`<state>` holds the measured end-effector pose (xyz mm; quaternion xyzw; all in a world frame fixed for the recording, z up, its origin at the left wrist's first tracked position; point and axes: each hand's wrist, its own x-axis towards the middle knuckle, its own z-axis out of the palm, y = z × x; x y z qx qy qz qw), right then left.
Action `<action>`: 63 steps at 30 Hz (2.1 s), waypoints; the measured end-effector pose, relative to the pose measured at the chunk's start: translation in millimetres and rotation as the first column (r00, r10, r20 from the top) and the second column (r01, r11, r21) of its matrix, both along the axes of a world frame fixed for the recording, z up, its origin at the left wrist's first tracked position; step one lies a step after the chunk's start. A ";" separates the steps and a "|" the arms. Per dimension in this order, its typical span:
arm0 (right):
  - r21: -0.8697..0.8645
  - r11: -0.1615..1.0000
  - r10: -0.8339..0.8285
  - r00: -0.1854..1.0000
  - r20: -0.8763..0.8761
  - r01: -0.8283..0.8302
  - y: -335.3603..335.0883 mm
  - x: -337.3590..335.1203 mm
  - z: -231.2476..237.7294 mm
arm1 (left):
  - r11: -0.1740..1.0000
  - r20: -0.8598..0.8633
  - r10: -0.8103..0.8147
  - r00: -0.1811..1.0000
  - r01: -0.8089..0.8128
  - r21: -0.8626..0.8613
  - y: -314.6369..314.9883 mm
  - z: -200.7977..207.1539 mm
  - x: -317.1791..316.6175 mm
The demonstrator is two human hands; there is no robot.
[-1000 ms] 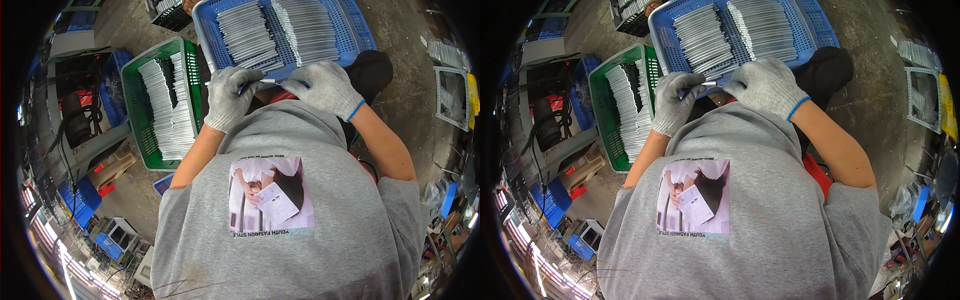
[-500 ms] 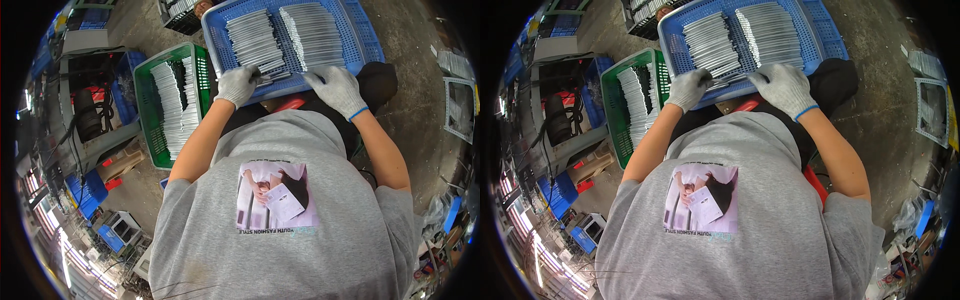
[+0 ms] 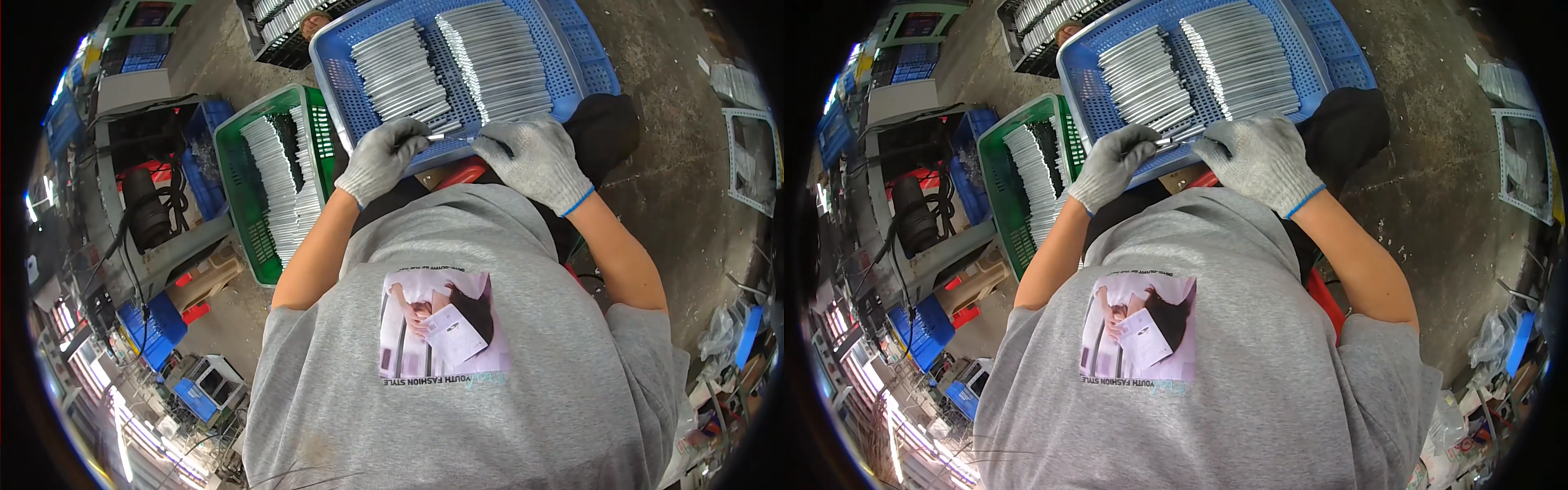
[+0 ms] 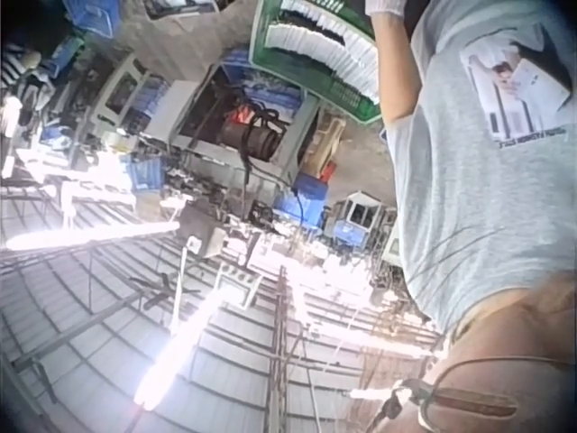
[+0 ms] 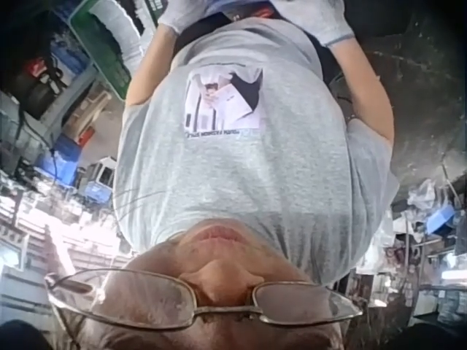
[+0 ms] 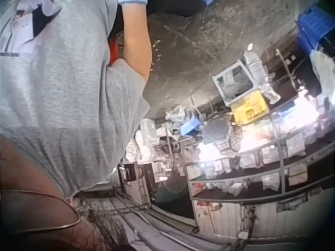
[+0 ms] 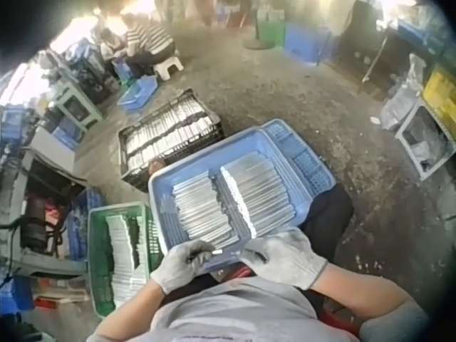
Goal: Inspecting and sorting small metal parts from a plastic basket.
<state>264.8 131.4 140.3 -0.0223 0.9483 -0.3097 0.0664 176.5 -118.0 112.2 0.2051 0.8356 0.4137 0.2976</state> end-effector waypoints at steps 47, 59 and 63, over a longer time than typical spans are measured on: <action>0.121 0.991 -0.052 0.997 -0.064 0.059 4.4 -20.4 -5.6 | 0.833 -0.394 -0.241 0.887 -0.020 -0.553 0.9 -18.4 -9.0; 0.327 0.924 -0.094 0.948 -0.303 0.196 61.2 15.8 -25.0 | 0.545 0.151 -0.452 0.879 0.406 -0.734 7.5 -84.9 -40.7; 0.267 0.936 -0.082 0.883 -0.463 0.228 71.3 22.0 -34.6 | 0.754 0.059 -0.334 0.941 0.304 -0.582 4.5 -91.4 -44.7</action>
